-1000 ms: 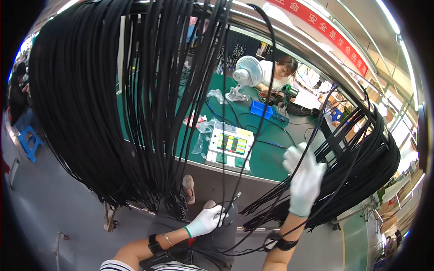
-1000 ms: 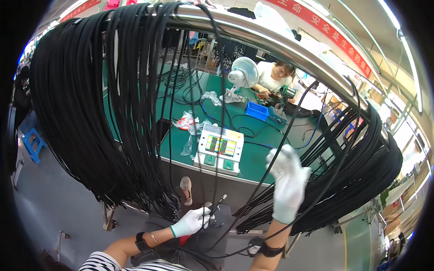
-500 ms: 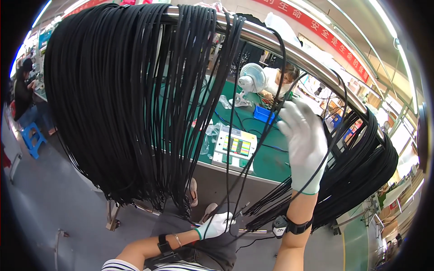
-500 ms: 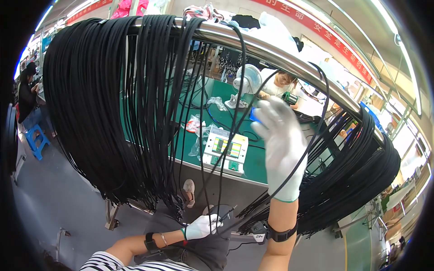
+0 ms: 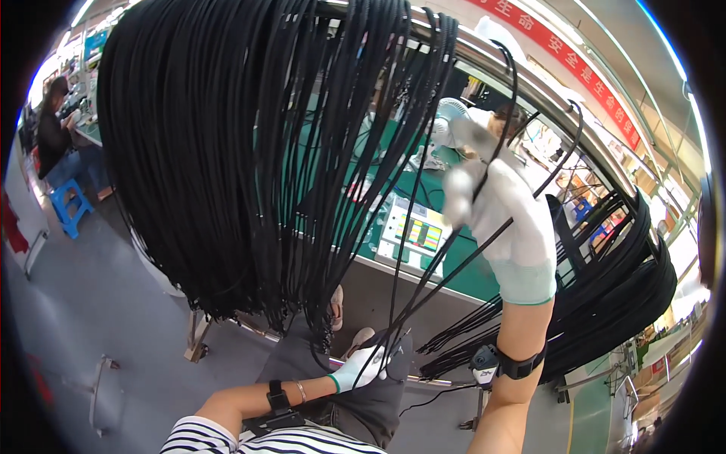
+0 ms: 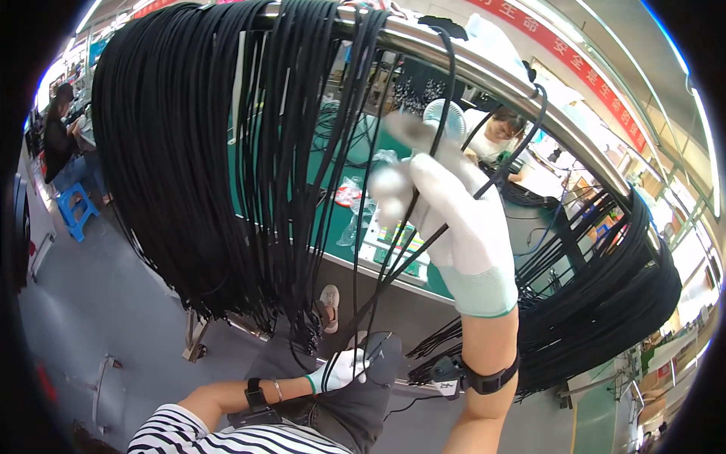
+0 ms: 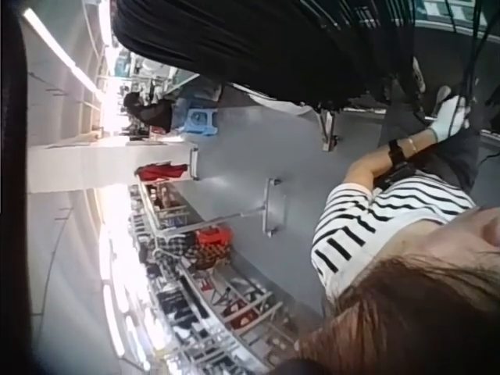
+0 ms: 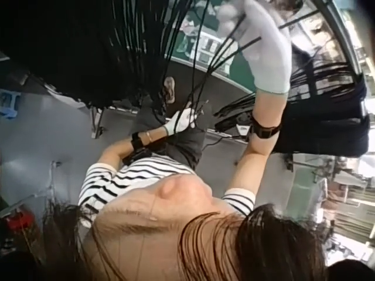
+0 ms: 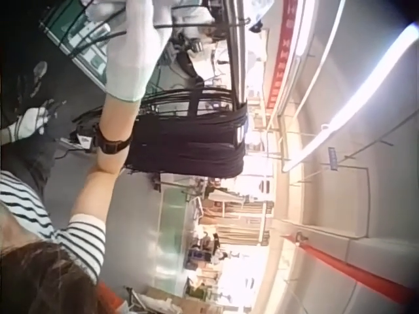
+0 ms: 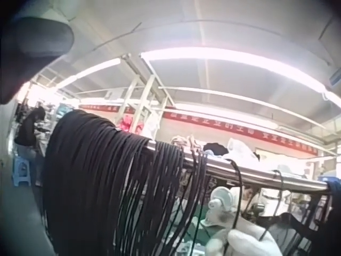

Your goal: Test electrical cable harnesses by plugging them into a digital testing board to verify connectivity.

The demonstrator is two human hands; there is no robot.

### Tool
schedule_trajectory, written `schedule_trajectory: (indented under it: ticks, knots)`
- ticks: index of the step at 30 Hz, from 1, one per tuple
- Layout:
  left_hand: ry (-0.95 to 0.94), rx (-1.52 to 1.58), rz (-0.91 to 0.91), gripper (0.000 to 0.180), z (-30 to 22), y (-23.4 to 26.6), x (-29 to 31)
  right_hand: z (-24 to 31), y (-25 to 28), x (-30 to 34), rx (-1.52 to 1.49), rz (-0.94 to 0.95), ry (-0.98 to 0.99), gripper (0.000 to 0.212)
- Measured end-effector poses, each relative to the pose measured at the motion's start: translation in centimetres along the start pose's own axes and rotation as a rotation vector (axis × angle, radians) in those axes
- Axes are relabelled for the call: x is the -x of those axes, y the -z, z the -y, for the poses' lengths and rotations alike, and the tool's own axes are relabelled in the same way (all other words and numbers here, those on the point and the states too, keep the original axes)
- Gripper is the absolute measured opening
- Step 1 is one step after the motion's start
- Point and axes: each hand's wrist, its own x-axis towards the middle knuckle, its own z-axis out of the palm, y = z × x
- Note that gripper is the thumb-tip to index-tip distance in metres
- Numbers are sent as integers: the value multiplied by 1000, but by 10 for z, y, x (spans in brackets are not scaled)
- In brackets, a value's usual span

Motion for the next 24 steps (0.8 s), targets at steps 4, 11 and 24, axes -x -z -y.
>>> schedule_trajectory:
  ticks: [4,11,24]
  knots:
    - [30,-297,-173,35,-24,21,33,8,10,15,-416,95,-87,41]
    - [63,-721,-242,45,-18,90,125,-9,-24,38,-25,-86,-330,40]
    - [157,-838,-216,42,-23,85,163,-26,-89,6,110,-260,-182,34]
